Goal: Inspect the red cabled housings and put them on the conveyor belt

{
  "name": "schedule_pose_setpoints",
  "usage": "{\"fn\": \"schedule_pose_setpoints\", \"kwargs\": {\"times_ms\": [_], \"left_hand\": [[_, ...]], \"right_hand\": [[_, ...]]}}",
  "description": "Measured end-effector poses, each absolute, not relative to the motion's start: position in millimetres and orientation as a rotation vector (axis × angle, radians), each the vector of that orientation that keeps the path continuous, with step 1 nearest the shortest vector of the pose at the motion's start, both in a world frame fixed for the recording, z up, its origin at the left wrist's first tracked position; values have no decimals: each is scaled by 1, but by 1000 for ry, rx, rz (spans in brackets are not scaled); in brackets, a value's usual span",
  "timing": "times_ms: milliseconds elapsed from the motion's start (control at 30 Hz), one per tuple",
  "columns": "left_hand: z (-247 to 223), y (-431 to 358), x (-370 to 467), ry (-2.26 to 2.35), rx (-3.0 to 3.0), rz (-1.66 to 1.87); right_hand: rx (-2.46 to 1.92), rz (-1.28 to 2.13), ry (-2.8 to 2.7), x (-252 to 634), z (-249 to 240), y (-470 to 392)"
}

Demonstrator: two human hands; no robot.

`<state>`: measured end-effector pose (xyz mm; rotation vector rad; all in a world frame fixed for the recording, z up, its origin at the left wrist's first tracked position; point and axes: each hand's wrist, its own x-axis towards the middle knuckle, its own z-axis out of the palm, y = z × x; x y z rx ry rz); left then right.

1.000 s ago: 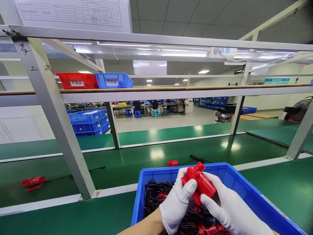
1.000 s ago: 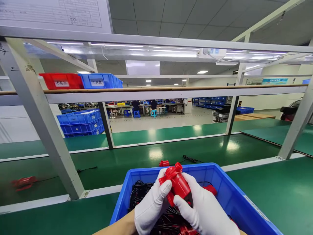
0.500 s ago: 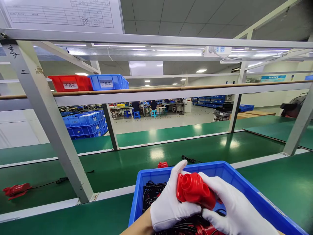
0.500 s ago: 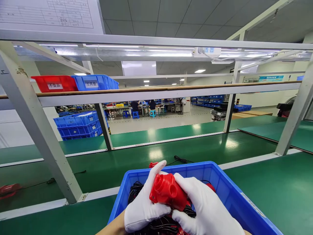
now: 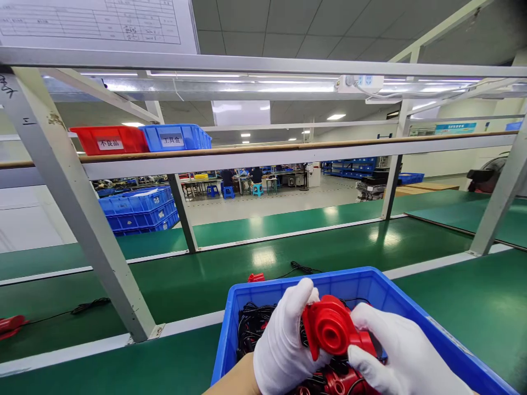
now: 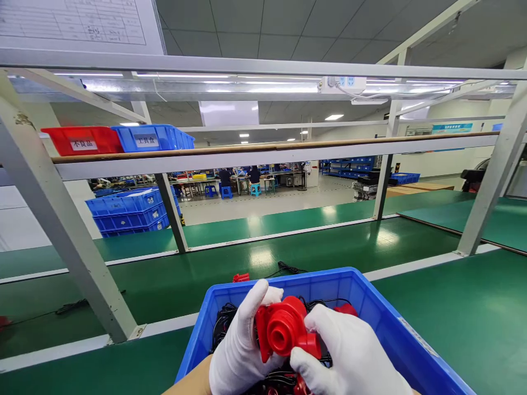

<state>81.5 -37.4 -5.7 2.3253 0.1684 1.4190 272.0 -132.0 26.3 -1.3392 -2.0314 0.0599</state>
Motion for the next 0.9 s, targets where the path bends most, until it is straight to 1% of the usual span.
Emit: {"fn": "schedule_pose_setpoints", "kwargs": {"times_ms": [133, 233, 367, 467, 533, 600, 700, 800, 867, 900], "left_hand": [[-4, -40, 83, 218, 2282, 1392], [-2, -42, 84, 215, 2151, 1284], [-4, -44, 87, 189, 1890, 1045], [-10, -46, 91, 142, 1759, 926], [-15, -45, 92, 121, 1767, 921], [-21, -43, 92, 127, 1846, 1004], [-23, -36, 87, 184, 2110, 1282], [-16, -35, 78, 152, 2432, 1650], [-8, -38, 74, 142, 2575, 1837], [-4, -40, 72, 203, 2621, 1879]], "right_hand": [[-1354, 31, -2035, 273, 26, -131], [-1305, -150, -2032, 271, 27, -129], [-1251, -421, -2004, 265, 31, -130], [-1262, -537, -1948, 259, 36, -135], [-1250, -570, -1917, 255, 39, -139], [-1215, -611, -1890, 251, 42, -142], [-1228, -576, -1879, 249, 43, -144], [-1274, -225, -1986, 256, 40, -142], [-1185, -15, -2104, 266, 39, -138], [-1103, 29, -2172, 272, 39, -135]]}}
